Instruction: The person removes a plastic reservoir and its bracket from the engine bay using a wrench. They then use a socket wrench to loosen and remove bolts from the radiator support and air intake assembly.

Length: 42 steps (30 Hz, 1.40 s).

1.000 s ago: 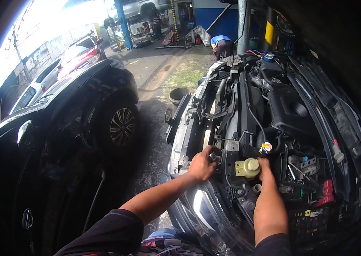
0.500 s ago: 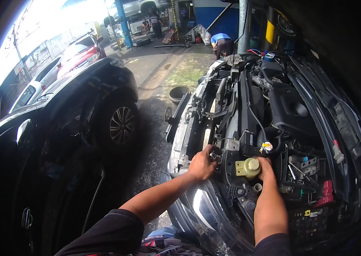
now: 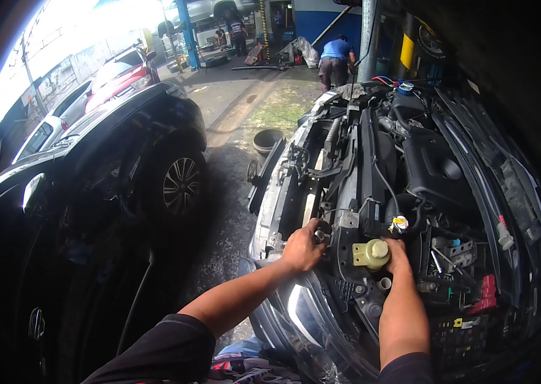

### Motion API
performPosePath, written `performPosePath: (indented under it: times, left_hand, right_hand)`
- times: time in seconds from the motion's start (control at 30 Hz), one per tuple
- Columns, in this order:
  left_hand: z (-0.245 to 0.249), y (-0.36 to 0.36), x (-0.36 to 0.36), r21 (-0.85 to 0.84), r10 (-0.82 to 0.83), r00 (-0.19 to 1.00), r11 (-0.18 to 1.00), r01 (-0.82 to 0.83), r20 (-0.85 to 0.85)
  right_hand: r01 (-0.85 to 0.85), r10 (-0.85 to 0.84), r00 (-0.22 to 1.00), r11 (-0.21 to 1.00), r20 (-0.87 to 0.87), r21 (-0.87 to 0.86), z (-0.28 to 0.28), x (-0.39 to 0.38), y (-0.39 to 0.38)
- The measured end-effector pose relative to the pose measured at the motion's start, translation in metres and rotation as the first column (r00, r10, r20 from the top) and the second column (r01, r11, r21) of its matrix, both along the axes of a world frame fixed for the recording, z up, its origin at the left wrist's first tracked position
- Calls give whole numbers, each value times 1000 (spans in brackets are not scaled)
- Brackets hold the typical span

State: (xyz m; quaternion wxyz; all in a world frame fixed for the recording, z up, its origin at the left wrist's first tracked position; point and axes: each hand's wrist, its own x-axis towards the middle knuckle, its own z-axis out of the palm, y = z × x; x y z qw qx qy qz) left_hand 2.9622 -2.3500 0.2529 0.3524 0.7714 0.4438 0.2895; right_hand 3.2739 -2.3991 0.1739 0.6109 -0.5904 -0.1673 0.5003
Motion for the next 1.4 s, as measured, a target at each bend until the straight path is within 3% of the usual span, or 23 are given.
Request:
performPosePath:
  times: [0.13,0.23,0.33,0.43,0.53,0.93,1.13,1.4]
  left_hand:
    - [0,0,1,6,-9,1000,1000,9,0]
    - [0,0,0,11,-8,1000,1000,8,-8]
    - [-2,0,1,14,2,1000,1000,-2,-24]
    - [-1,-1,2,2,45,999,999,-45,-15]
    - [1,-1,2,-28,33,999,999,-33,-11]
    - [-3,-1,4,14,59,998,998,-59,27]
    - [0,-2,4,-24,53,998,998,-53,27]
    - [-5,0,5,-2,60,998,998,-60,17]
  right_hand:
    - [16,-16,1000,1000,22,12,-6,5,1]
    - [-70,69,995,997,-77,-17,-19,15,6]
    - [51,-51,999,998,-1,-22,6,-5,-2]
    - [-118,117,990,993,-84,-6,-8,10,1]
    - [-17,16,999,1000,-28,-7,-9,5,1]
    - [32,-33,999,999,-16,-21,-1,0,-1]
    - [-28,27,994,1000,-106,-4,-12,8,2]
    - [-78,79,996,997,-48,23,5,0,-4]
